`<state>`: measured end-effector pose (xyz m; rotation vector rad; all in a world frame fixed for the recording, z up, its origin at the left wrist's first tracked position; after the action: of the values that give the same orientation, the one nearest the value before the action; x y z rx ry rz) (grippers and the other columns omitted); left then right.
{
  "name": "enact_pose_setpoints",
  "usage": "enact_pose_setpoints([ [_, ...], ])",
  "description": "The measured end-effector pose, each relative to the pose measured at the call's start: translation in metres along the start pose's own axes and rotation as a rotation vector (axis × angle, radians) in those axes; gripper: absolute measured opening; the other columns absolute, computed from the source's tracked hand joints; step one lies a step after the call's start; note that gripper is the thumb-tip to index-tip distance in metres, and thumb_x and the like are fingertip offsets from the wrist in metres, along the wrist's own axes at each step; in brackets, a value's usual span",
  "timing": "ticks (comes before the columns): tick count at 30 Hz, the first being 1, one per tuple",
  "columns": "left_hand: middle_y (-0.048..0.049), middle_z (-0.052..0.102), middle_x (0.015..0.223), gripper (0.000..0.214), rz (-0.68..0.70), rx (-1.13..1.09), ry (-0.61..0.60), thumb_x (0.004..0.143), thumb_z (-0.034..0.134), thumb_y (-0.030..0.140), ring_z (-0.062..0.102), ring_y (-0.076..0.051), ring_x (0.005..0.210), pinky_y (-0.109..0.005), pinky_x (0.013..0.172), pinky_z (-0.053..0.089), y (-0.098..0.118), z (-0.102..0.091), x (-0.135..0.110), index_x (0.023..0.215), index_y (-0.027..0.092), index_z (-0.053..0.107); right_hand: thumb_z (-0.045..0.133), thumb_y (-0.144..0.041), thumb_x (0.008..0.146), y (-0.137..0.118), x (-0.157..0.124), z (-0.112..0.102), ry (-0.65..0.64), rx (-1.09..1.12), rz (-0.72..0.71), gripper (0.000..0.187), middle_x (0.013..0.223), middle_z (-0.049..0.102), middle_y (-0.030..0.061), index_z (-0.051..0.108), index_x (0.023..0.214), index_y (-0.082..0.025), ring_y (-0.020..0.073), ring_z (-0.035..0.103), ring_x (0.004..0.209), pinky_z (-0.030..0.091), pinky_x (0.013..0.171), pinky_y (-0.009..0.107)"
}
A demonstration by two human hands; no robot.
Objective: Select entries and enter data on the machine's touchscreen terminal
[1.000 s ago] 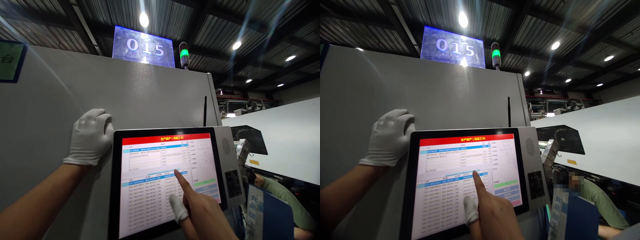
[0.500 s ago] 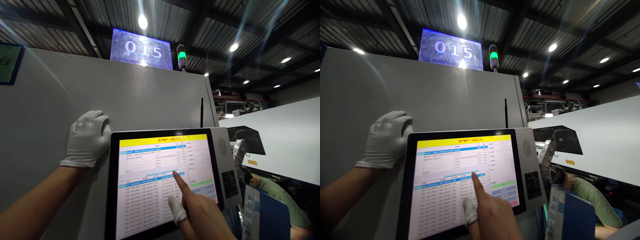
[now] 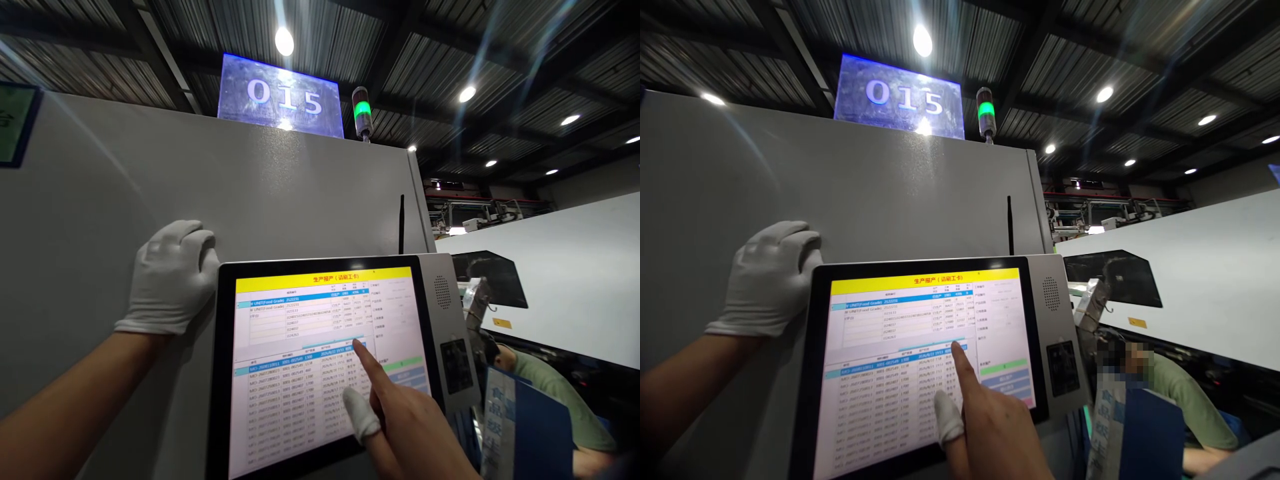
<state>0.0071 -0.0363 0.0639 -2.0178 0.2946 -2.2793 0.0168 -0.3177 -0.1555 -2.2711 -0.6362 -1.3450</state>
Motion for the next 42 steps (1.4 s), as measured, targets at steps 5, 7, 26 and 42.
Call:
enact_pose_setpoints([
  [5, -0.0091, 0.060, 0.128, 0.023, 0.000, -0.010, 0.008, 0.094, 0.047, 0.030, 0.054, -0.033, 0.125, -0.047, 0.105, 0.041, 0.000, 0.000, 0.000, 0.113, 0.025, 0.059, 0.035, -0.033, 0.100, -0.001, 0.001, 0.000, -0.013, 0.004, -0.001, 0.063, 0.072, 0.070, 0.0041, 0.022, 0.159, -0.017, 0.0224, 0.064, 0.053, 0.042, 0.052, 0.031],
  [7, -0.0088, 0.060, 0.129, 0.023, 0.001, -0.010, 0.007, 0.094, 0.046, 0.030, 0.054, -0.033, 0.125, -0.047, 0.105, 0.041, 0.000, 0.000, 0.000, 0.113, 0.025, 0.059, 0.033, -0.032, 0.100, -0.001, 0.001, -0.001, -0.022, 0.002, -0.001, 0.062, 0.071, 0.070, 0.0041, 0.021, 0.159, -0.017, 0.0224, 0.065, 0.054, 0.042, 0.052, 0.031],
  [26, -0.0099, 0.059, 0.133, 0.025, 0.008, 0.012, 0.002, 0.096, 0.045, 0.031, 0.054, -0.032, 0.127, -0.046, 0.108, 0.041, -0.001, 0.000, -0.002, 0.114, 0.022, 0.060, 0.031, -0.036, 0.101, 0.008, -0.001, -0.006, -0.023, 0.028, 0.085, 0.060, 0.072, 0.070, 0.0024, 0.022, 0.159, -0.021, 0.0233, 0.065, 0.057, 0.039, 0.054, 0.032],
  [42, -0.0104, 0.060, 0.129, 0.026, 0.025, 0.063, -0.015, 0.098, 0.044, 0.031, 0.056, -0.032, 0.123, -0.044, 0.106, 0.043, 0.000, 0.000, 0.000, 0.114, 0.019, 0.060, 0.032, -0.036, 0.101, 0.021, -0.006, -0.002, 0.016, -0.007, 0.025, 0.063, 0.067, 0.068, -0.0017, 0.010, 0.160, -0.029, 0.0237, 0.065, 0.052, 0.035, 0.050, 0.031],
])
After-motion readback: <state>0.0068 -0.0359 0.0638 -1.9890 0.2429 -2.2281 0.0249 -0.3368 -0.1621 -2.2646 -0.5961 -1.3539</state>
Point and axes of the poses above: each hand's wrist, its own x-axis towards the middle knuckle, its own z-axis out of the palm, y = z × x, the point moved 7 cm from there along x, towards the middle knuckle
